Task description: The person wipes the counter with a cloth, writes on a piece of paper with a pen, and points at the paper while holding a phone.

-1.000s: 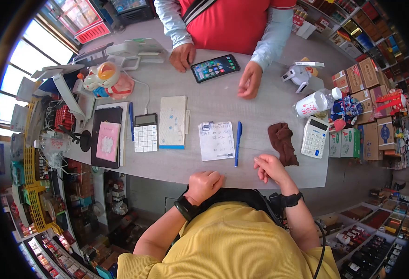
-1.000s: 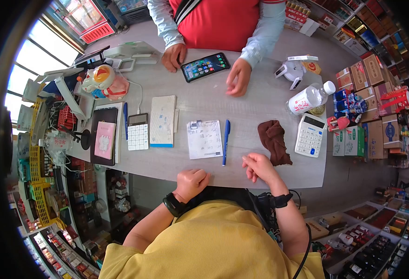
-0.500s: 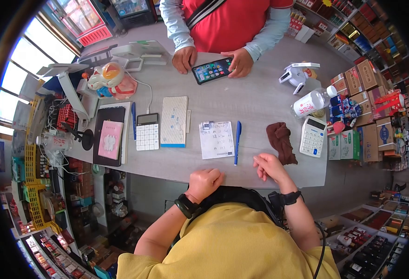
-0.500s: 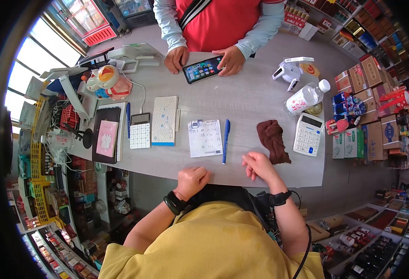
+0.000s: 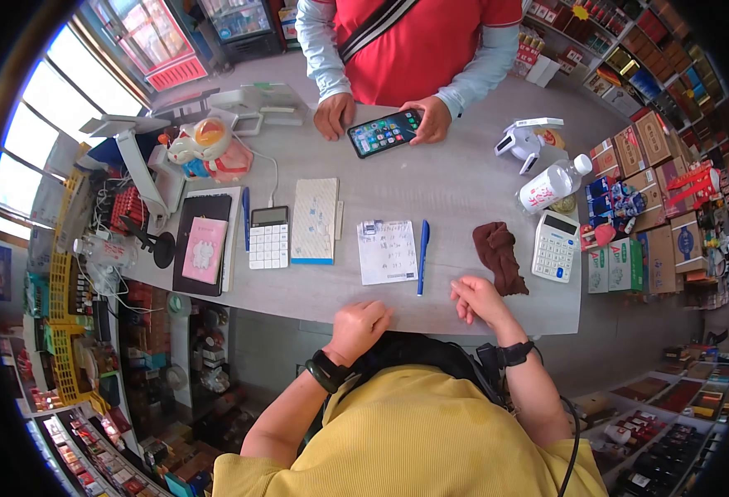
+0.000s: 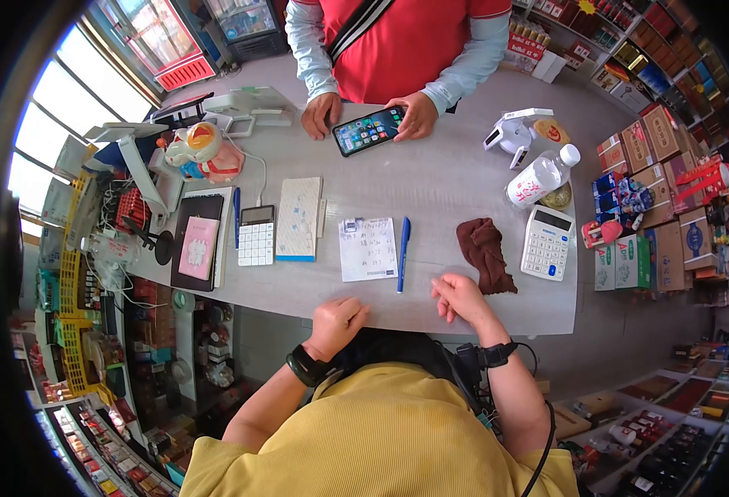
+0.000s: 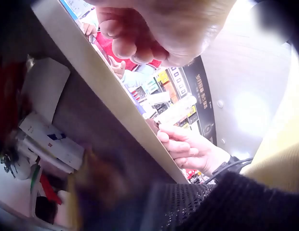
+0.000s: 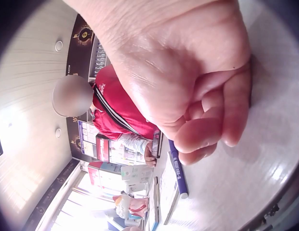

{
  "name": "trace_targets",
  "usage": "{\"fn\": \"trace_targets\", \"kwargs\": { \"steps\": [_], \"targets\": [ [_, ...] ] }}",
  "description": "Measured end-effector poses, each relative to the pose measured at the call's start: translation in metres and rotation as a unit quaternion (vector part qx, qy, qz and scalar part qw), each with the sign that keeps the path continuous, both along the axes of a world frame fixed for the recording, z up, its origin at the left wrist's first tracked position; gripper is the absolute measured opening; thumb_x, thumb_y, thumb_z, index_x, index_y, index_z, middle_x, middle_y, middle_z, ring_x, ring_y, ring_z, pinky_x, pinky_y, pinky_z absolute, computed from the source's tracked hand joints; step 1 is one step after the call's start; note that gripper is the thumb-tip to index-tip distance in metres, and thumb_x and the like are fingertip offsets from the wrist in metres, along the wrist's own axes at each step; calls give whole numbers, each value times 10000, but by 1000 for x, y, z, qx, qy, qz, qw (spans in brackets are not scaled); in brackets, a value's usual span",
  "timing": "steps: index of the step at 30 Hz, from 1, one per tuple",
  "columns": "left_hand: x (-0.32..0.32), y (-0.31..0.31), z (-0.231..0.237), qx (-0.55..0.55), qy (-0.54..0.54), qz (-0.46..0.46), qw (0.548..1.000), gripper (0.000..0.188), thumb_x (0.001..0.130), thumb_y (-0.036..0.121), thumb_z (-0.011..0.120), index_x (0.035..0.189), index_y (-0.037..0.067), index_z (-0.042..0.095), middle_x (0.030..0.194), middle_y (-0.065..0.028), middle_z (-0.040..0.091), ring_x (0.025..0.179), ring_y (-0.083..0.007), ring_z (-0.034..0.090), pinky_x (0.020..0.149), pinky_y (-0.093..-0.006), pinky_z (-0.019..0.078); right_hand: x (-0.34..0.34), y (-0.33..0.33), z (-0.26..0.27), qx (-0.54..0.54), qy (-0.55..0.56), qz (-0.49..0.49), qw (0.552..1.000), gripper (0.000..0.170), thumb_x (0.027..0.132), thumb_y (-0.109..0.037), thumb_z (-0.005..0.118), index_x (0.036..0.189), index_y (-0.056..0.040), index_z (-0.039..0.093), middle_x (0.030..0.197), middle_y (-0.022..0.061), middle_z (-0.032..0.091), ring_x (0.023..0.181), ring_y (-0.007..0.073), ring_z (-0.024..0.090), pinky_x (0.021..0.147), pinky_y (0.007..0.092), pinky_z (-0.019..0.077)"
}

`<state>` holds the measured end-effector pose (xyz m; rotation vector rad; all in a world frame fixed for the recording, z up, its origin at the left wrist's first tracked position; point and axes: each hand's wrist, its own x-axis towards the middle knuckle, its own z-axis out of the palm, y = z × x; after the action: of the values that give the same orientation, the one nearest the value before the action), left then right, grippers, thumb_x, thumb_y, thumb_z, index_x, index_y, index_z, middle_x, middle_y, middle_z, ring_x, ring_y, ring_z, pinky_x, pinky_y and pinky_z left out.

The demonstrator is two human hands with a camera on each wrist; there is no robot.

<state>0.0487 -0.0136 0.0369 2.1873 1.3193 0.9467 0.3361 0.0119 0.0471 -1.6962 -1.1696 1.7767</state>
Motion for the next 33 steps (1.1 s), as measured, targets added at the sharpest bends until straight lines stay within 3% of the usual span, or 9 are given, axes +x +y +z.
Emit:
{"fn": "trace_targets", "kwargs": {
  "steps": [4, 6, 7, 9, 12, 33],
  "targets": [
    [-6, 2, 11, -11, 24, 30, 999, 216, 839, 136, 713, 711, 63, 555, 740, -104, 620, 658, -313, 610, 570, -395, 494, 0, 0, 1, -3, -3, 4, 1000, 335, 1025, -301, 537, 869, -12, 605, 585, 53, 584, 435, 101, 529, 401, 241, 430],
    [-6, 11, 9, 62, -27, 0, 998, 138, 822, 122, 719, 788, 48, 608, 899, -103, 684, 822, -307, 651, 708, -394, 523, -1, 0, 2, -1, -1, 3, 1000, 334, 1025, -299, 536, 868, -11, 604, 585, 53, 584, 434, 101, 529, 401, 242, 429],
    [-6, 13, 9, 62, -27, -1, 998, 138, 822, 122, 719, 788, 48, 608, 899, -103, 684, 822, -307, 651, 708, -394, 523, -1, 0, 3, 1, 0, 2, 1000, 334, 1025, -297, 536, 868, -11, 604, 584, 54, 584, 433, 102, 529, 400, 243, 428],
    [-8, 16, 9, 80, -1, -11, 997, 120, 816, 116, 721, 860, 41, 639, 1051, -106, 706, 990, -306, 650, 847, -413, 510, 0, 0, 2, 2, 1, 2, 1000, 332, 1026, -295, 534, 869, -10, 603, 584, 55, 584, 432, 103, 528, 401, 243, 428],
    [-9, 18, 7, 79, 11, -23, 997, 117, 820, 87, 710, 887, 38, 627, 1128, -132, 699, 1037, -337, 650, 879, -435, 511, 0, -1, 0, 7, 3, 2, 1000, 331, 1027, -293, 531, 872, -9, 602, 585, 56, 585, 430, 103, 528, 402, 243, 428],
    [-10, 23, 1, 85, 36, -6, 996, 121, 800, 113, 718, 821, 60, 611, 1107, -81, 711, 1020, -256, 651, 870, -395, 484, 0, 1, 1, 1, 1, 5, 1000, 334, 1025, -287, 536, 865, -2, 602, 582, 63, 582, 440, 111, 538, 396, 248, 433]
  ]
}}
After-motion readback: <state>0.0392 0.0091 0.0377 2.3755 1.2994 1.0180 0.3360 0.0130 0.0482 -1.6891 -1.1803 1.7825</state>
